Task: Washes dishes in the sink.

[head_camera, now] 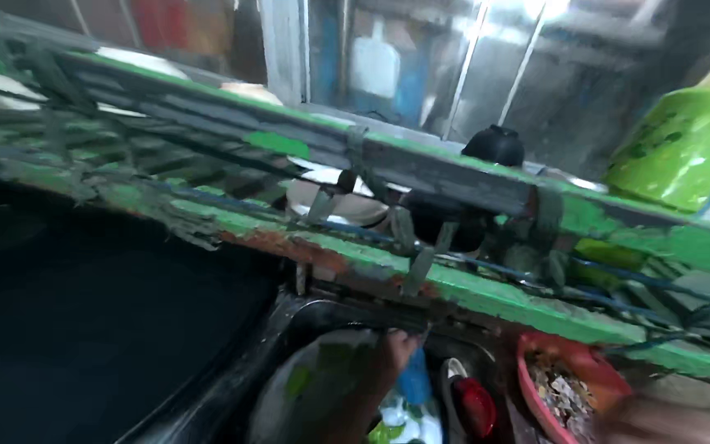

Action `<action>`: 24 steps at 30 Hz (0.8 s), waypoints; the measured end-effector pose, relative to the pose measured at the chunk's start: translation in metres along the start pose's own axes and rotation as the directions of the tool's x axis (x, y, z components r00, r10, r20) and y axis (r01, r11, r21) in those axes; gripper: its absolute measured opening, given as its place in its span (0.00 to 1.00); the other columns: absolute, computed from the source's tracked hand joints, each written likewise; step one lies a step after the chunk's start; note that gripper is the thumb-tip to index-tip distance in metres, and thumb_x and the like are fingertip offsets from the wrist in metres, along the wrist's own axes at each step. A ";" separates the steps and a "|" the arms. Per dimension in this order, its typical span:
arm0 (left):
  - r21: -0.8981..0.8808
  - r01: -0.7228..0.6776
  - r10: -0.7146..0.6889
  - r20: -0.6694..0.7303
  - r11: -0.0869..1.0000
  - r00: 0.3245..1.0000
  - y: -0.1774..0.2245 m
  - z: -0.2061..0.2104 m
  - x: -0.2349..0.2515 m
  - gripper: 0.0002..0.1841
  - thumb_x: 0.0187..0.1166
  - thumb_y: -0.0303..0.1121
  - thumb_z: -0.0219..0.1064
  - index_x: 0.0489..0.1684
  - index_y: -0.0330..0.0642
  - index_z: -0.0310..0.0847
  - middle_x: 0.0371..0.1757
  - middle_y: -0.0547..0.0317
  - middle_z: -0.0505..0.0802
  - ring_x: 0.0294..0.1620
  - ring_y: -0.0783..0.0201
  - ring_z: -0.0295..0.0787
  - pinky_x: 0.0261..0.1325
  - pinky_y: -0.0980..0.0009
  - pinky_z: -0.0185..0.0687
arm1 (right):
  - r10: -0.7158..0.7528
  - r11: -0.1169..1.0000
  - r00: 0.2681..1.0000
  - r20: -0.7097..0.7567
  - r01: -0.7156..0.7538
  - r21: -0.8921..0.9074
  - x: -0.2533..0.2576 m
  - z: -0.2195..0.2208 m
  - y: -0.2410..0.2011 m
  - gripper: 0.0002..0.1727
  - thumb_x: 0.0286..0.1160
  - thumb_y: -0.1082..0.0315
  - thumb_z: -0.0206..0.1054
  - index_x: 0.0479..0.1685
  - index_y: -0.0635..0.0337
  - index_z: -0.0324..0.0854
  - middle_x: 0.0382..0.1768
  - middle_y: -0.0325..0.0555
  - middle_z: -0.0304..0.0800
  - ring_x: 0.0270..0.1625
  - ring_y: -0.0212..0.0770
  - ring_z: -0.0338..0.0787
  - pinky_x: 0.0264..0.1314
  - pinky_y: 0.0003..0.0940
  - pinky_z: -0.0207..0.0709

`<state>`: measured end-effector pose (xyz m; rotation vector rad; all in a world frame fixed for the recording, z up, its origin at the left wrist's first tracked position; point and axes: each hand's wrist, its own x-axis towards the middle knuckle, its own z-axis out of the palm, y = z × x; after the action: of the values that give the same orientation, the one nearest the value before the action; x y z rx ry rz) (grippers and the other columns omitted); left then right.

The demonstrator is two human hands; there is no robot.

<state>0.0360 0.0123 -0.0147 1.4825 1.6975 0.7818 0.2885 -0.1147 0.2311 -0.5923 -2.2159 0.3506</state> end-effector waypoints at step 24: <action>-0.226 0.031 -0.028 0.016 0.974 0.999 0.031 -0.009 0.010 0.18 0.82 0.42 0.69 0.60 0.38 0.86 0.55 0.43 0.92 0.58 0.50 0.90 0.64 0.47 0.84 | 0.842 0.370 0.483 0.240 -0.841 0.394 -0.025 0.246 0.182 0.52 0.63 0.69 0.76 0.91 0.59 0.48 0.69 0.61 0.80 0.62 0.48 0.88 0.60 0.47 0.86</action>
<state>0.0446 0.0267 0.0145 1.3002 1.5600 0.9157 0.1696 0.0142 -0.0208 -1.4335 -1.5077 1.3827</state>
